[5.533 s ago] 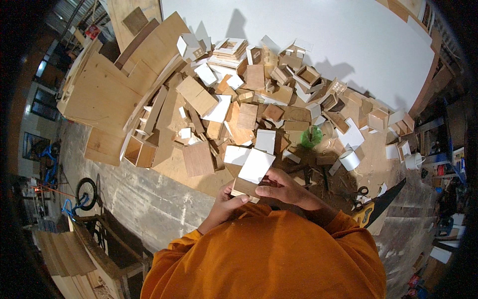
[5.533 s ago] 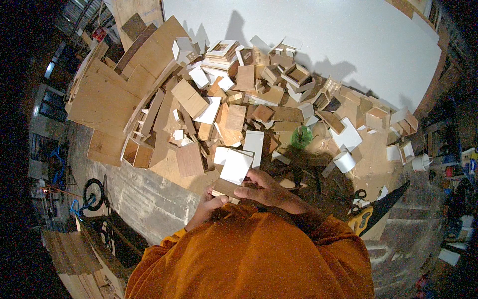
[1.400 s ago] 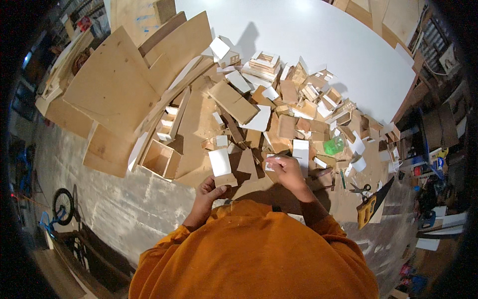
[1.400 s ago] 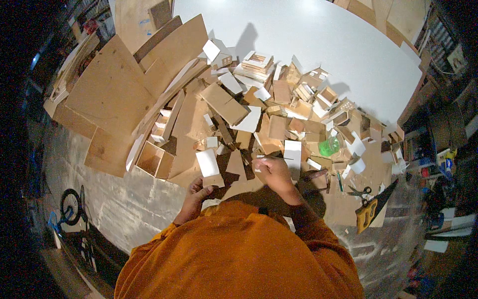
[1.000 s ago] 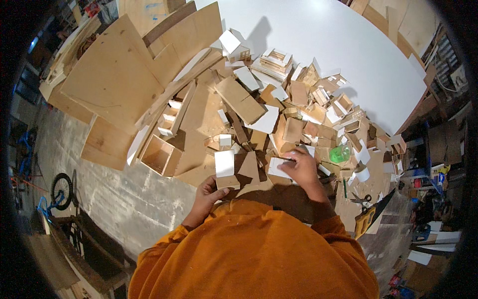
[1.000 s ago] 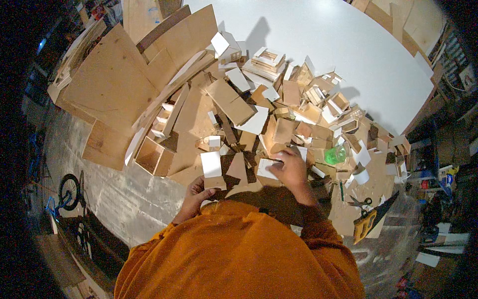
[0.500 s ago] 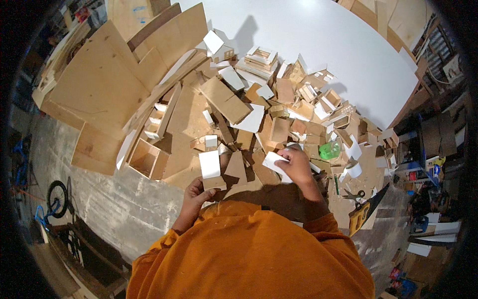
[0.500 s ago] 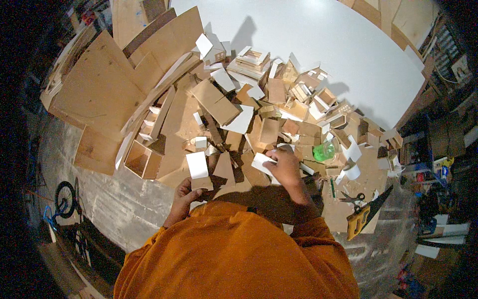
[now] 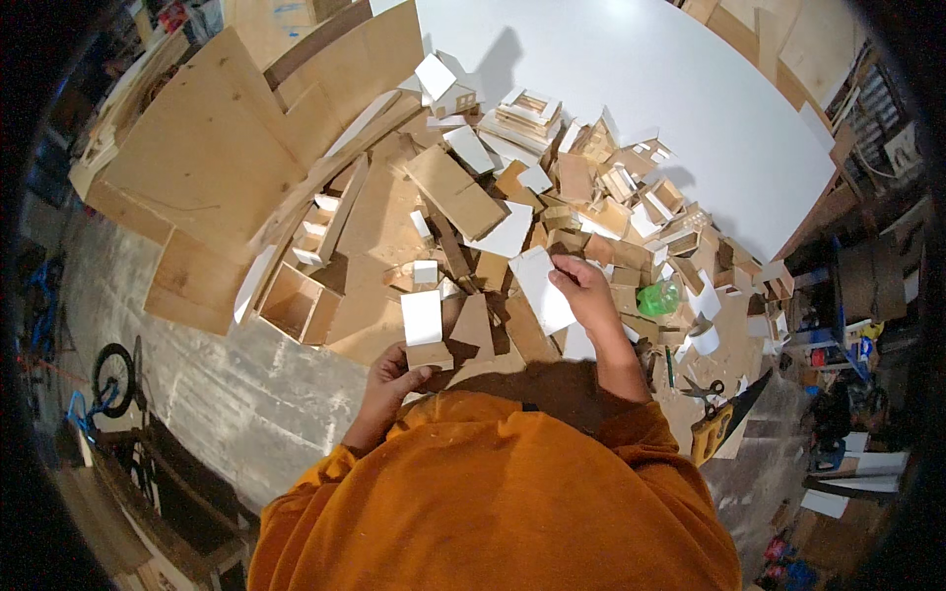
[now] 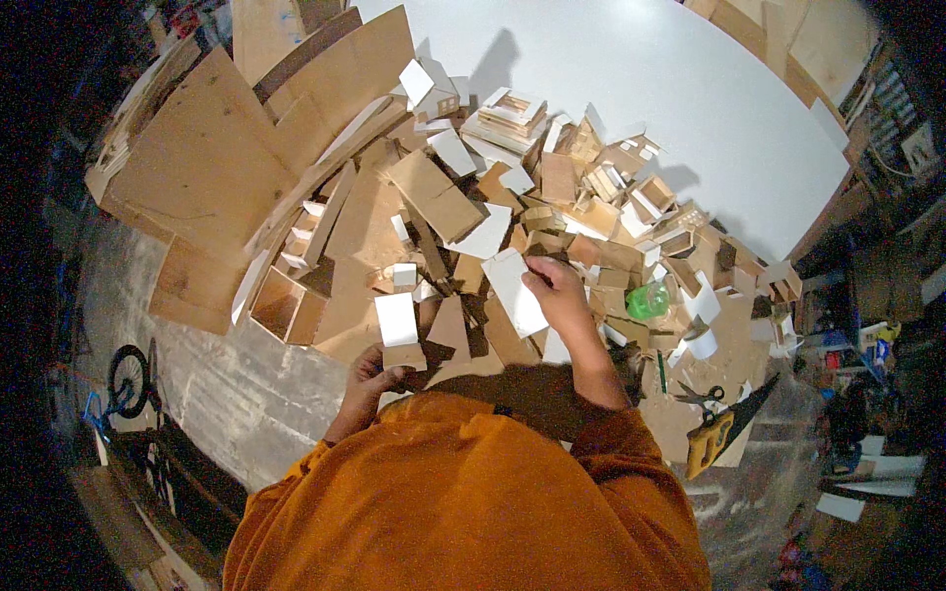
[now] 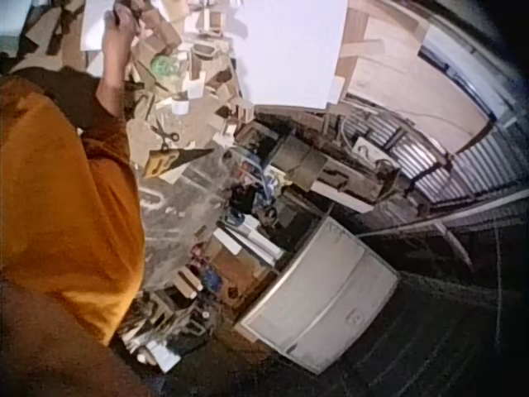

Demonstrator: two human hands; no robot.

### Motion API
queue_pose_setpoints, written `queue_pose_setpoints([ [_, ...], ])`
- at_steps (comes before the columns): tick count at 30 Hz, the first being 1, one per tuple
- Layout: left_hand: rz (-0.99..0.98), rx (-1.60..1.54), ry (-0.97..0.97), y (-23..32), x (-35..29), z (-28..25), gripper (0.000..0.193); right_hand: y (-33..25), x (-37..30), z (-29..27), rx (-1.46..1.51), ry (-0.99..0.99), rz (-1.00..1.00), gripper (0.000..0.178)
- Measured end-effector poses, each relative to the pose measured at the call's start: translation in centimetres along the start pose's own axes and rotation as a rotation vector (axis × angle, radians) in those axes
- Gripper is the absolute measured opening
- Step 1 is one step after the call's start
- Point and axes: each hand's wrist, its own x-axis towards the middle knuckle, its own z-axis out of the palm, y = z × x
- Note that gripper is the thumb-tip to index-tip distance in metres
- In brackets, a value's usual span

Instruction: The person assembles small wooden architectural models at a workbench, picking up small plywood pieces, checking their fit, and using scissors to trim a white paper element.

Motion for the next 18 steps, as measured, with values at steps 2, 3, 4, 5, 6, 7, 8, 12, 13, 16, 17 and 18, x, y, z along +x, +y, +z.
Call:
queue_pose_setpoints([
  [2, -0.001, 0.013, 0.014, -0.3, 0.1, -0.1, 0.032, -1.7, 0.5, 0.1, -0.024, -0.013, 0.057, 0.032],
  [3, -0.003, 0.014, 0.008, -0.3, 0.2, -0.2, 0.033, -1.4, 0.8, 0.4, -0.038, 0.037, 0.022, 0.031],
  [4, -0.005, 0.016, 0.002, -0.4, 0.2, -0.3, 0.033, -1.2, 1.0, 0.6, -0.051, 0.087, -0.013, 0.03],
  [5, -0.004, 0.012, 0.007, -0.6, 0.1, -0.6, 0.034, -3.0, 0.8, 0.8, -0.081, 0.091, -0.084, 0.033],
  [6, 0.001, 0.003, 0.001, -0.8, 0.1, -0.7, 0.034, -4.2, 0.7, 0.9, -0.221, 0.123, -0.172, 0.036],
  [7, 0.007, -0.005, -0.006, -0.9, 0.1, -0.9, 0.035, -5.1, 0.3, 1.0, -0.36, 0.155, -0.26, 0.039],
  [8, 0.013, -0.012, -0.013, -0.9, 0.1, -1.0, 0.035, -5.5, 0.0, 1.3, -0.498, 0.187, -0.348, 0.042],
  [12, 0.039, -0.101, -0.067, -0.6, 0.0, -0.9, 0.035, -7.3, -3.0, 4.6, -0.609, -0.345, -0.491, 0.078],
  [13, 0.041, -0.115, -0.076, -0.4, 0.0, -0.9, 0.036, -7.3, -3.9, 5.8, -0.672, -0.357, -0.541, 0.082],
  [16, 0.072, -0.163, -0.078, -0.6, -0.2, -1.0, 0.037, -6.6, -4.8, 7.4, -0.77, -0.387, -0.612, 0.089],
  [17, 0.086, -0.178, -0.072, -0.7, -0.3, -1.1, 0.038, -6.9, -4.8, 7.7, -0.784, -0.396, -0.624, 0.09],
  [18, 0.083, -0.203, -0.073, -0.7, -0.3, -1.2, 0.039, -7.2, -4.6, 7.4, -0.738, -0.414, -0.554, 0.091],
])
